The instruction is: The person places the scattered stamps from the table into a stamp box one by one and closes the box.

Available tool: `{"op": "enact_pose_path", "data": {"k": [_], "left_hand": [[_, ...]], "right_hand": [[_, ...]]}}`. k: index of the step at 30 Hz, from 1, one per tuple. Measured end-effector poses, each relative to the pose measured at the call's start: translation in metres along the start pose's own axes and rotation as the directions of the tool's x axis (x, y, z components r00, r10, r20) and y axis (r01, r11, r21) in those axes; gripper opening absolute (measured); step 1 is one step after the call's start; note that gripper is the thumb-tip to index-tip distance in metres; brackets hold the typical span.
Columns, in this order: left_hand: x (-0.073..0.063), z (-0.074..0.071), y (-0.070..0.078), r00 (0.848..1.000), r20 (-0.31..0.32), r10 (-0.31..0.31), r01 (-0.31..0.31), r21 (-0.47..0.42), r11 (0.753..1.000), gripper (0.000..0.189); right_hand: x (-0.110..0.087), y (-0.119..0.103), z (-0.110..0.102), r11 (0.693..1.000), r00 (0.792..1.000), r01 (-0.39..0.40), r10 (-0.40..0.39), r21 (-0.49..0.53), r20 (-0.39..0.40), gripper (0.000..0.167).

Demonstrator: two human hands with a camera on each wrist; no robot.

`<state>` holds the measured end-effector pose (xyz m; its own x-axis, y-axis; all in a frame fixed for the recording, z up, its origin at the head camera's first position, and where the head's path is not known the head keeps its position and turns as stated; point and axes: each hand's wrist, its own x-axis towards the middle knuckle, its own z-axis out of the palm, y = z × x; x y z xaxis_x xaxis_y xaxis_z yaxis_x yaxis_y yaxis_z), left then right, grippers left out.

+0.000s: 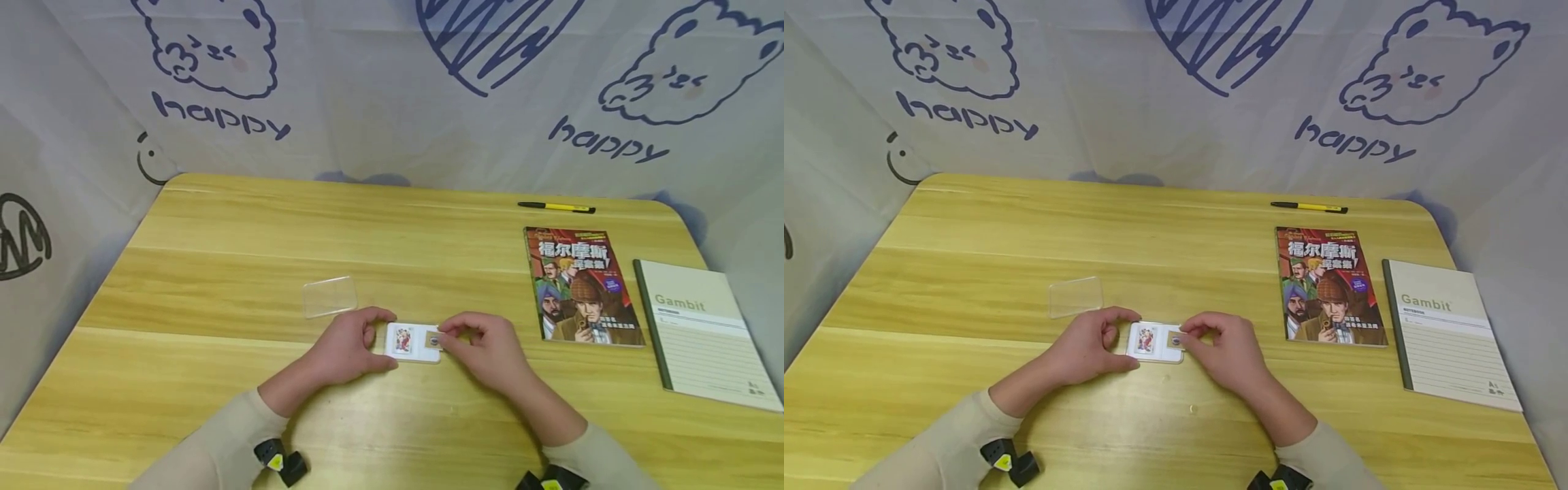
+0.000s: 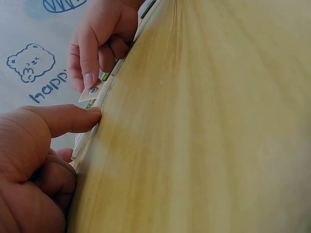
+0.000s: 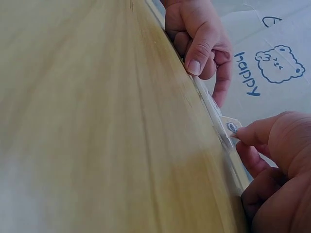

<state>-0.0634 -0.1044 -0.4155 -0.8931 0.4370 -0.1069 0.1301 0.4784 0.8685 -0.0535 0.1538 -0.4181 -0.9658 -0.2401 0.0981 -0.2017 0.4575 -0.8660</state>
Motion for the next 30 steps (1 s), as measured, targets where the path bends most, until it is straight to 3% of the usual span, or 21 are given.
{"op": "enact_pose_path", "data": {"k": [8,30], "left_hand": [[0.0008,-0.0003,0.0013,1.0,0.001,-0.004,0.004,-0.013,1.0,0.062],[-0.0002,-0.0003,0.0005,1.0,0.005,-0.019,0.019,-0.019,1.0,0.061]], "right_hand": [[0.0034,-0.0004,0.0049,0.998,1.0,-0.021,0.021,-0.065,0.007,0.008],[0.0058,-0.0041,0.0082,0.992,0.997,-0.079,0.079,-0.102,-0.003,0.012]]}}
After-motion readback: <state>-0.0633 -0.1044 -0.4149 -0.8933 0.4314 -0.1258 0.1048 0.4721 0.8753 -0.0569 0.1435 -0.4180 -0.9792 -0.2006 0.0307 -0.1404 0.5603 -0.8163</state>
